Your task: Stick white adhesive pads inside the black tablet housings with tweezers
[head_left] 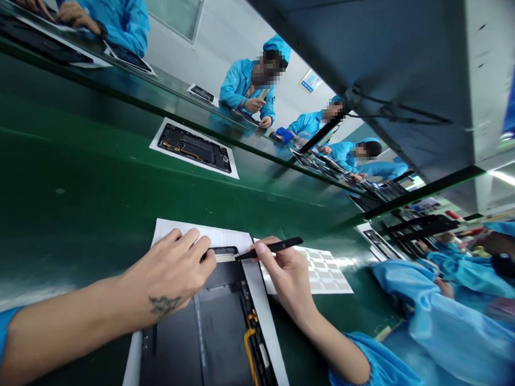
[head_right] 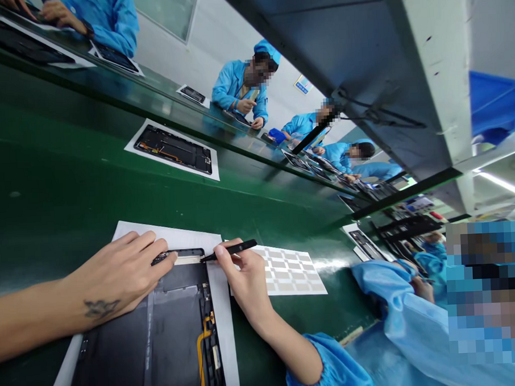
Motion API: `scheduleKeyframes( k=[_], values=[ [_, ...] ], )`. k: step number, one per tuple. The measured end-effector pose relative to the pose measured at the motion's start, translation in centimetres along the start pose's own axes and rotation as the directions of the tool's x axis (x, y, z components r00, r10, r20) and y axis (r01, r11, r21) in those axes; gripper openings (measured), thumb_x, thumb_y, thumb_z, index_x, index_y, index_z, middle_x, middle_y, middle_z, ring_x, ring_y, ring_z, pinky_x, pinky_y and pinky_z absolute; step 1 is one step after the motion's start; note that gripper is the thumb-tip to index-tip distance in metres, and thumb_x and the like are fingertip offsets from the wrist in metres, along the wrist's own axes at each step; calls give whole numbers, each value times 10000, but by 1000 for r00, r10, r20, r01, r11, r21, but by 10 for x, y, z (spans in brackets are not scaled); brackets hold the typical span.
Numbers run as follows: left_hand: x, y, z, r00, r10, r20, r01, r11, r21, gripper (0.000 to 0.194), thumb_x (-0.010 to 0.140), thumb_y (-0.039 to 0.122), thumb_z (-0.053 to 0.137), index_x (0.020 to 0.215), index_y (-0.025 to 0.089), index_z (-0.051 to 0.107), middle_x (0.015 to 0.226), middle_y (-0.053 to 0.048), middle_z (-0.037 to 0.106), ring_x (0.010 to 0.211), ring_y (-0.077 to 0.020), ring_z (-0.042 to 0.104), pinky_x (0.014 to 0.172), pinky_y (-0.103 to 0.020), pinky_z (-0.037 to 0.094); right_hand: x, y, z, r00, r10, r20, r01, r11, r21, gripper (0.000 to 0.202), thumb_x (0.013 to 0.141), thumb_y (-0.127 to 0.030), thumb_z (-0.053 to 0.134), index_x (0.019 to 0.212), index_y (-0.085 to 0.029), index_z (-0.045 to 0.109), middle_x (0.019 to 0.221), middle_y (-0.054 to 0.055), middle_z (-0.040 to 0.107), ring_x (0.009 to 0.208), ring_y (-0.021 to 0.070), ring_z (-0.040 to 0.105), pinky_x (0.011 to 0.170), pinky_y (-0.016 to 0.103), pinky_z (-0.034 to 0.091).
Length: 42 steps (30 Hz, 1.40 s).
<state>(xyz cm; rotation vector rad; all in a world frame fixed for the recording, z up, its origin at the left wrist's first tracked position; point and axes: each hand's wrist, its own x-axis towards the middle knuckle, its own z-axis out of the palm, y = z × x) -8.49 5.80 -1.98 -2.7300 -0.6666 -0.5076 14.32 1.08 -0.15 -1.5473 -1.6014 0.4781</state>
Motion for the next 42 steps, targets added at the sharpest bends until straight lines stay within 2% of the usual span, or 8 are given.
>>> scheduleKeyframes(
  k=[8, 16, 19, 23, 27, 31, 36, 42],
  values=[
    [1, 0, 1, 1000, 0, -27, -1, 1000, -8, 182, 746, 189, 658, 923, 148, 637, 807, -59, 548, 760, -244, 507, 621, -356, 389, 0, -1, 2, 1000, 8, 10, -8, 1000, 19, 308, 911, -387, 579, 694, -188, 671, 716, 38, 685, 660, 182, 654, 585, 265, 524],
    [1, -1, 1, 1000, 10, 3, -10, 1000, 8, 195, 746, 187, 671, 929, 152, 614, 822, -57, 538, 780, -248, 513, 630, -350, 376, 0, 3, 6, 996, 92, -8, -90, 984, 157, 325, 927, -432, 583, 744, -190, 700, 675, 37, 678, 701, 203, 659, 687, 307, 510],
    [-1, 0, 1, 1000, 6, -6, -6, 1000, 7, 197, 743, 187, 683, 923, 152, 611, 826, -57, 537, 786, -242, 512, 634, -340, 373, 1, -2, 2, 1000, 12, 22, -14, 994, 107, 302, 929, -436, 581, 791, -199, 706, 770, 46, 687, 739, 201, 651, 675, 301, 504],
    [-1, 0, 1, 1000, 8, -25, -8, 1000, 17, 187, 758, 177, 668, 938, 143, 628, 810, -59, 547, 764, -239, 512, 629, -342, 380, 3, -6, -3, 986, -169, 2, 169, 984, 61, 281, 982, -393, 503, 859, -219, 687, 906, 57, 670, 911, 216, 628, 822, 342, 496],
    [-2, 1, 2, 1000, 13, -8, -13, 1000, 20, 243, 777, 188, 660, 1013, 134, 639, 812, -70, 566, 764, -245, 522, 624, -344, 390, 3, -8, -4, 967, -252, 38, 239, 949, 204, 261, 1021, -320, 442, 909, -242, 663, 872, 32, 653, 909, 202, 611, 885, 376, 487],
    [-2, 0, 3, 1000, 20, 4, -20, 1000, 17, 225, 789, 192, 657, 1005, 130, 644, 818, -76, 568, 776, -251, 532, 622, -346, 401, 4, -14, -7, 952, -298, -77, 307, 899, 311, 264, 1034, -320, 399, 937, -260, 636, 867, 22, 633, 910, 206, 603, 895, 414, 497],
    [-2, 0, 3, 1000, 24, -9, -24, 999, 25, 187, 826, 161, 614, 1007, 125, 642, 802, -79, 587, 753, -238, 536, 631, -340, 406, 14, -15, -3, 936, -248, 249, 293, 941, -167, 144, 956, -263, 539, 846, -217, 619, 783, 23, 617, 732, 180, 579, 676, 295, 445],
    [-2, 0, 1, 1000, 13, -29, -13, 1000, 2, 155, 837, 161, 618, 988, 148, 650, 847, -78, 622, 786, -245, 555, 644, -342, 415, 24, -8, 8, 914, -131, 385, 243, 935, -259, 197, 882, -265, 583, 703, -203, 530, 738, 5, 543, 661, 154, 514, 617, 274, 380]
  ],
)
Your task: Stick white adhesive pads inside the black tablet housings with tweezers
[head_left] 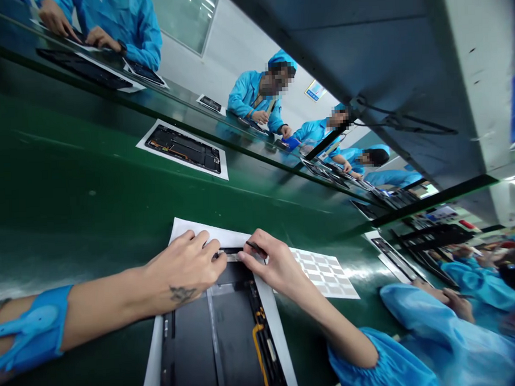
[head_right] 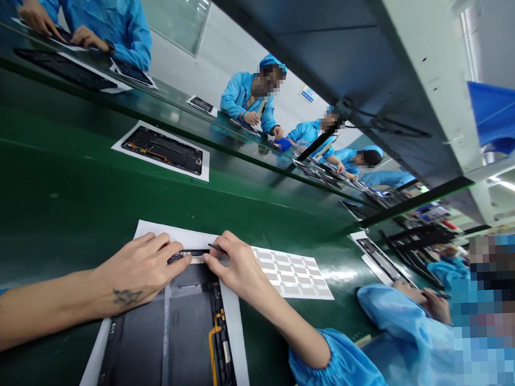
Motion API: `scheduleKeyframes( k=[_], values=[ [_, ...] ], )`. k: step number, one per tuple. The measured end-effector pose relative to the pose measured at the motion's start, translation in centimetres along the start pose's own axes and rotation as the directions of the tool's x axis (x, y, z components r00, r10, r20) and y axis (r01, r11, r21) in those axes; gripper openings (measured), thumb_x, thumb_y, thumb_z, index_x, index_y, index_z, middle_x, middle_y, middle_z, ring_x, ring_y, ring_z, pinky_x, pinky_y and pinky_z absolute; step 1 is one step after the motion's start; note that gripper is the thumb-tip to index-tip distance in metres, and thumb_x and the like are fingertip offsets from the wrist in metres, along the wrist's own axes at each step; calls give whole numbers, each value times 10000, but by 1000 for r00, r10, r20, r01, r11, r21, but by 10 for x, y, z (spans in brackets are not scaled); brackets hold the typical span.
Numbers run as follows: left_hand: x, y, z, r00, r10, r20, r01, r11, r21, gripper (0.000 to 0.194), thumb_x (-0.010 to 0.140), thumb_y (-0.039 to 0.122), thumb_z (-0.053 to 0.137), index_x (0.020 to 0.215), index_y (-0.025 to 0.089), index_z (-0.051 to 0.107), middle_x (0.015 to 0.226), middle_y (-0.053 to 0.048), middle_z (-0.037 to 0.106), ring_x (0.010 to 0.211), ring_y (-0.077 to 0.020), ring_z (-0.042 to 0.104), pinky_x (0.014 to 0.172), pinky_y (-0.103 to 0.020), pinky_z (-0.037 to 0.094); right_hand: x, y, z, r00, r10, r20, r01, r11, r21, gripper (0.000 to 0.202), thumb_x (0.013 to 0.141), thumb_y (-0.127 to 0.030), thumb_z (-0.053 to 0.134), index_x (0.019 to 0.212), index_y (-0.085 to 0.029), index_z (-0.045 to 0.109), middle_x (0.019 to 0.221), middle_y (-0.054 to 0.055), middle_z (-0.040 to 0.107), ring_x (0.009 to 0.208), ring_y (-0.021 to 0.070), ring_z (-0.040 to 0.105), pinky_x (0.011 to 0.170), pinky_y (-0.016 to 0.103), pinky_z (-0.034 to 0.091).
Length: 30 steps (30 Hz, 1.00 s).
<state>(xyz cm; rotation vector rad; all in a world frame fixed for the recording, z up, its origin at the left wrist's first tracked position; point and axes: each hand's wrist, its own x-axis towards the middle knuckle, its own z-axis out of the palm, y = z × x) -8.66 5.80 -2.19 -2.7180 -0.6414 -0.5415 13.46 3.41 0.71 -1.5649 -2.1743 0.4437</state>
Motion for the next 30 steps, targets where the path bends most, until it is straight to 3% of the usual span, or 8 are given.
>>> scheduleKeyframes(
  k=[3, 10, 19, 30],
  values=[
    [1, 0, 0, 1000, 12, -3, -12, 1000, 19, 179, 839, 162, 606, 1010, 138, 652, 836, -85, 620, 774, -242, 550, 632, -339, 403, 2, -1, 0, 997, 31, 70, -36, 996, 76, 217, 885, -252, 537, 682, -202, 477, 721, -9, 492, 639, 137, 470, 594, 261, 351],
    [0, 0, 1, 998, 52, -32, -50, 997, 65, 228, 794, 86, 542, 980, 129, 667, 782, -80, 599, 733, -244, 542, 587, -352, 373, 3, 0, -4, 992, 79, 97, -102, 959, 264, 285, 925, -372, 514, 701, -207, 451, 693, -30, 411, 622, 127, 411, 567, 253, 315],
    [-1, 0, 0, 998, 62, -28, -60, 996, 68, 226, 821, 105, 520, 996, 122, 661, 820, -92, 609, 748, -242, 536, 595, -353, 361, 9, 9, 1, 995, 25, 98, -24, 1000, -7, 225, 892, -217, 518, 691, -211, 418, 707, -20, 450, 614, 129, 432, 576, 264, 315],
    [-1, 0, 0, 998, 62, -29, -60, 996, 64, 215, 791, 144, 572, 988, 126, 657, 792, -81, 592, 747, -237, 523, 597, -341, 348, 8, 9, 1, 995, -1, 104, 4, 1000, -24, 213, 891, -187, 524, 705, -213, 425, 723, -17, 469, 634, 133, 462, 594, 261, 327]
  ],
)
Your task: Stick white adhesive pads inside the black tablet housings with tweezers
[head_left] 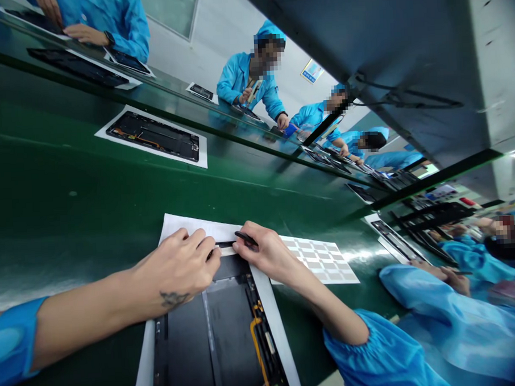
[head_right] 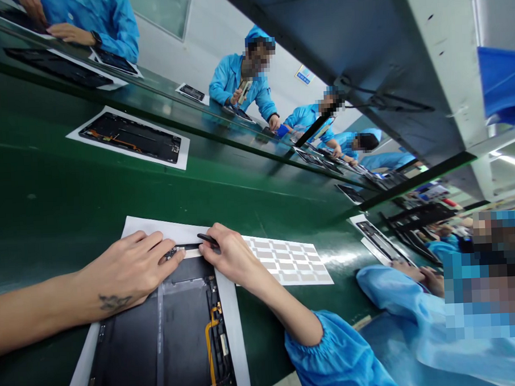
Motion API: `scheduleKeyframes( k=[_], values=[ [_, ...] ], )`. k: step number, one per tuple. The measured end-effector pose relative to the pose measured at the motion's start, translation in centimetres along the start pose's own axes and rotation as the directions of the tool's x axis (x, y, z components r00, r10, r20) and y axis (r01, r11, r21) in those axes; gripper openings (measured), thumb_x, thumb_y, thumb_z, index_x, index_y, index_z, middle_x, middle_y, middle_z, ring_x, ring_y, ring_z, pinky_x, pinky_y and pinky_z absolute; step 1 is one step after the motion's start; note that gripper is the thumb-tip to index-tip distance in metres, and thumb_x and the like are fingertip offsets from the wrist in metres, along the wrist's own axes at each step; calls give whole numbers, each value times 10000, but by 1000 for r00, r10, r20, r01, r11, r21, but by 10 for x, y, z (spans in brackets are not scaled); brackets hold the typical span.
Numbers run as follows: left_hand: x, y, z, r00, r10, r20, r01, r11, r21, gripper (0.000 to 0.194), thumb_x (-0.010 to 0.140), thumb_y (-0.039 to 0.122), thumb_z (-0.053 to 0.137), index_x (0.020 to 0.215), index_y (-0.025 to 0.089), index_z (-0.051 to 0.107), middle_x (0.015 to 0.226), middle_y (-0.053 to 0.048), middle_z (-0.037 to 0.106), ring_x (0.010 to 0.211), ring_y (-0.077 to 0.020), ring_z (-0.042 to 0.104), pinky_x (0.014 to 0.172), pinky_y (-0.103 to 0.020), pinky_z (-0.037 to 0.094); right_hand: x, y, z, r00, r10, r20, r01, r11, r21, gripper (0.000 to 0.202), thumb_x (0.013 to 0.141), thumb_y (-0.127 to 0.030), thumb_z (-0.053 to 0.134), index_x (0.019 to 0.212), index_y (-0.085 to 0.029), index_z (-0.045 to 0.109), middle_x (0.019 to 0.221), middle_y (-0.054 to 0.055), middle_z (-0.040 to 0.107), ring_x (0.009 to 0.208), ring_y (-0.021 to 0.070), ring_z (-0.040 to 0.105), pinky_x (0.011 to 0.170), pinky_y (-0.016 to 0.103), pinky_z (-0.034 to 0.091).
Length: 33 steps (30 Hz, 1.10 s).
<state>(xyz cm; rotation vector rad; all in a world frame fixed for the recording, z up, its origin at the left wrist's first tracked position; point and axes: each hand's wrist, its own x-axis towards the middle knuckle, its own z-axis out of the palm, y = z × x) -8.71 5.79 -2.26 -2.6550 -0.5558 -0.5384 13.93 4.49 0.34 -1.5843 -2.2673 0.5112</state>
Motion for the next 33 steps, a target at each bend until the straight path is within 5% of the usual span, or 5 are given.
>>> scheduleKeyframes(
  k=[17, 29, 33],
  values=[
    [-2, 0, 0, 1000, 5, 17, -5, 1000, -11, 250, 816, 165, 576, 1053, 127, 646, 834, -80, 602, 768, -246, 524, 607, -348, 350, 0, -1, -2, 1000, 21, 15, -22, 998, 66, 224, 877, -184, 515, 679, -211, 415, 694, -27, 447, 609, 127, 435, 580, 261, 319],
    [-2, -2, 2, 999, 6, 46, -4, 999, -41, 271, 815, 162, 601, 1081, 122, 632, 882, -93, 605, 797, -249, 533, 642, -351, 378, -1, -3, 2, 1000, -21, 15, 22, 998, -62, 197, 866, -145, 516, 703, -211, 427, 727, -19, 465, 626, 131, 458, 597, 261, 331],
    [-2, -3, 0, 995, 13, 96, -10, 999, -30, 293, 797, 153, 627, 1089, 133, 634, 906, -100, 620, 818, -244, 545, 656, -340, 398, -2, 2, -2, 997, 3, -81, -7, 999, -47, 211, 801, -202, 626, 697, -211, 443, 708, -25, 471, 619, 133, 460, 594, 259, 335]
  ],
)
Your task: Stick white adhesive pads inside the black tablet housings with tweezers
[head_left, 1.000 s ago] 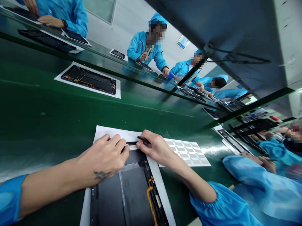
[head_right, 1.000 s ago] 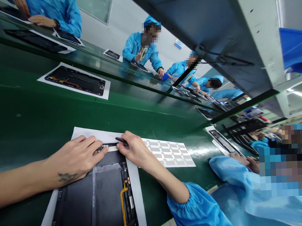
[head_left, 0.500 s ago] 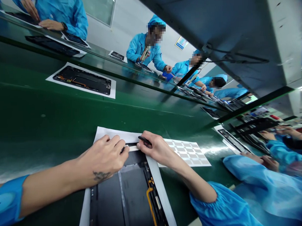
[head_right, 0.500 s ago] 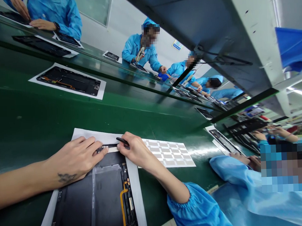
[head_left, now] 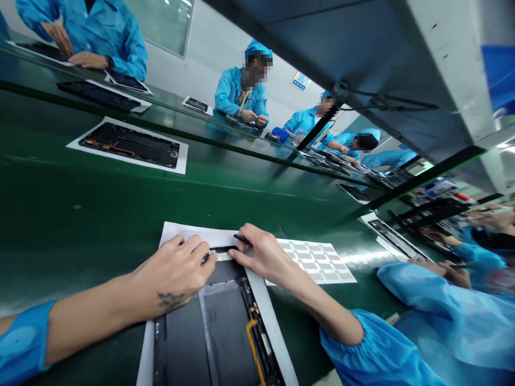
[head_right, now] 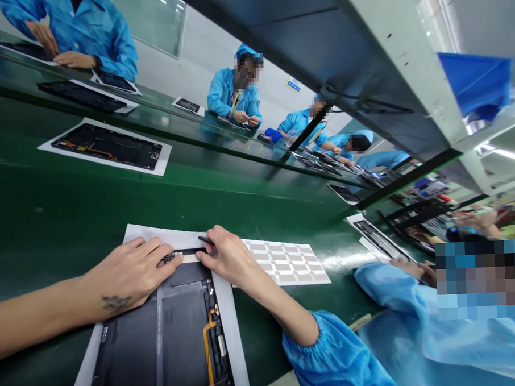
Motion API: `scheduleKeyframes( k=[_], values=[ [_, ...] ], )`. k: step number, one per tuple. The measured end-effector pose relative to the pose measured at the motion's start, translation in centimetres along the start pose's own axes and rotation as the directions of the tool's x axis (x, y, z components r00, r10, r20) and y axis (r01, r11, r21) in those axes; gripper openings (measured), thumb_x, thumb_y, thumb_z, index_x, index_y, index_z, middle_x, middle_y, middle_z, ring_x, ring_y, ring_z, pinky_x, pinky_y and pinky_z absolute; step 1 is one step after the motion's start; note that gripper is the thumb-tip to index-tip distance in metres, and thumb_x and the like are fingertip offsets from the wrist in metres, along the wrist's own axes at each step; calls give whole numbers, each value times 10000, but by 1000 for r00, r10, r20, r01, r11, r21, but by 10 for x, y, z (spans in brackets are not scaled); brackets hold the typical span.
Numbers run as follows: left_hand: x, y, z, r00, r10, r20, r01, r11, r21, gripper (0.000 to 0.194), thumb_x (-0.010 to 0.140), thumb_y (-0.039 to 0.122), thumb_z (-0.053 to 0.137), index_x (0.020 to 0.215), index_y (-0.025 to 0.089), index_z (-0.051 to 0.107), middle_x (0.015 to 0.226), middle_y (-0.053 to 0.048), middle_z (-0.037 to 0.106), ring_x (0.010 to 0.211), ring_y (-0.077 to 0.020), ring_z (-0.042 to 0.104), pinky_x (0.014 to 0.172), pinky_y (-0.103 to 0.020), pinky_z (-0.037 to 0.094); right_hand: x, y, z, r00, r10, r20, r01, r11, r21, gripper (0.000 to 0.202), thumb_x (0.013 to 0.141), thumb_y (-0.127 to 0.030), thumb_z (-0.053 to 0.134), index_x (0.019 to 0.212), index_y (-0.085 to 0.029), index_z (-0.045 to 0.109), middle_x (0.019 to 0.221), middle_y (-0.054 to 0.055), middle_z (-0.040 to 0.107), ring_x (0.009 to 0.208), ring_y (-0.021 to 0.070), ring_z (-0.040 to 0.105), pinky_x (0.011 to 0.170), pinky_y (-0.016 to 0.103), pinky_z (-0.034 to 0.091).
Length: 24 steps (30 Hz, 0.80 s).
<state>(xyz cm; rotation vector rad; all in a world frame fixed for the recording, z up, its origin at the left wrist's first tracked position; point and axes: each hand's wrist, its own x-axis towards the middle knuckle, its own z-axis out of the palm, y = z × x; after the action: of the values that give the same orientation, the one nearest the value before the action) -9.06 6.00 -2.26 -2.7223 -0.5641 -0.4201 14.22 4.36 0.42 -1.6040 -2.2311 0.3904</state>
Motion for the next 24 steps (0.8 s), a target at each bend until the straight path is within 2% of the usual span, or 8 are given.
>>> scheduleKeyframes(
  k=[3, 5, 7, 9, 13, 17, 21, 24],
  values=[
    [1, -2, -2, 999, 5, 47, -6, 1000, 13, 308, 806, 127, 615, 1114, 134, 630, 941, -107, 632, 843, -249, 564, 659, -335, 424, -7, 8, -12, 976, 106, -189, -73, 982, 173, 143, 831, -322, 636, 826, -192, 579, 667, -28, 485, 598, 141, 458, 580, 266, 349],
    [2, -3, -5, 996, 12, 86, -14, 1000, 16, 318, 838, 119, 585, 1154, 135, 618, 962, -110, 634, 848, -252, 578, 657, -337, 440, -13, 12, -22, 934, 183, -307, -78, 943, 324, 233, 914, -386, 545, 900, -178, 649, 669, -9, 520, 607, 150, 479, 582, 277, 367],
    [6, -4, -9, 992, 25, 122, -27, 999, 18, 348, 870, 115, 549, 1214, 145, 594, 994, -108, 636, 834, -248, 590, 647, -336, 452, -19, 12, -31, 905, 210, -370, -34, 903, 429, 310, 958, -416, 493, 913, -176, 684, 697, 15, 565, 654, 164, 523, 613, 290, 401],
    [11, -2, -12, 989, 42, 140, -46, 999, 21, 389, 900, 115, 513, 1282, 171, 557, 1040, -102, 633, 826, -241, 601, 643, -334, 461, -22, 7, -35, 915, 166, -368, 21, 891, 454, 301, 969, -408, 494, 941, -183, 692, 714, 23, 590, 680, 173, 552, 643, 301, 426],
    [18, 2, -13, 989, 57, 134, -65, 996, 62, 392, 933, 122, 464, 1317, 175, 523, 1005, -94, 628, 762, -225, 620, 587, -311, 460, -14, -7, -29, 957, -106, -272, 178, 951, 254, 184, 970, -266, 494, 978, -204, 666, 841, 49, 646, 767, 188, 581, 688, 310, 425],
    [8, -1, -9, 995, 36, 95, -43, 996, 78, 246, 904, 92, 485, 1121, 97, 602, 857, -94, 643, 710, -207, 636, 580, -285, 484, 3, -14, -16, 922, -387, -13, 386, 922, -41, 169, 894, -65, 521, 873, -189, 634, 863, 63, 628, 841, 205, 550, 716, 325, 363],
    [-8, -8, -4, 999, 33, 2, -33, 999, -32, 247, 876, 89, 468, 1069, 111, 620, 1046, -122, 679, 871, -211, 658, 715, -306, 541, 18, -19, -9, 857, -446, 258, 494, 854, -166, 163, 838, -11, 563, 820, -164, 615, 889, 68, 610, 862, 203, 527, 712, 321, 315],
    [-13, -11, -1, 1000, 13, -19, -15, 996, -91, 265, 882, 102, 436, 1056, 123, 634, 1078, -109, 686, 899, -196, 658, 750, -294, 545, 26, -26, -8, 822, -440, 361, 538, 809, -238, 152, 843, -23, 556, 786, -160, 592, 874, 69, 593, 836, 199, 508, 690, 321, 289]
  ],
)
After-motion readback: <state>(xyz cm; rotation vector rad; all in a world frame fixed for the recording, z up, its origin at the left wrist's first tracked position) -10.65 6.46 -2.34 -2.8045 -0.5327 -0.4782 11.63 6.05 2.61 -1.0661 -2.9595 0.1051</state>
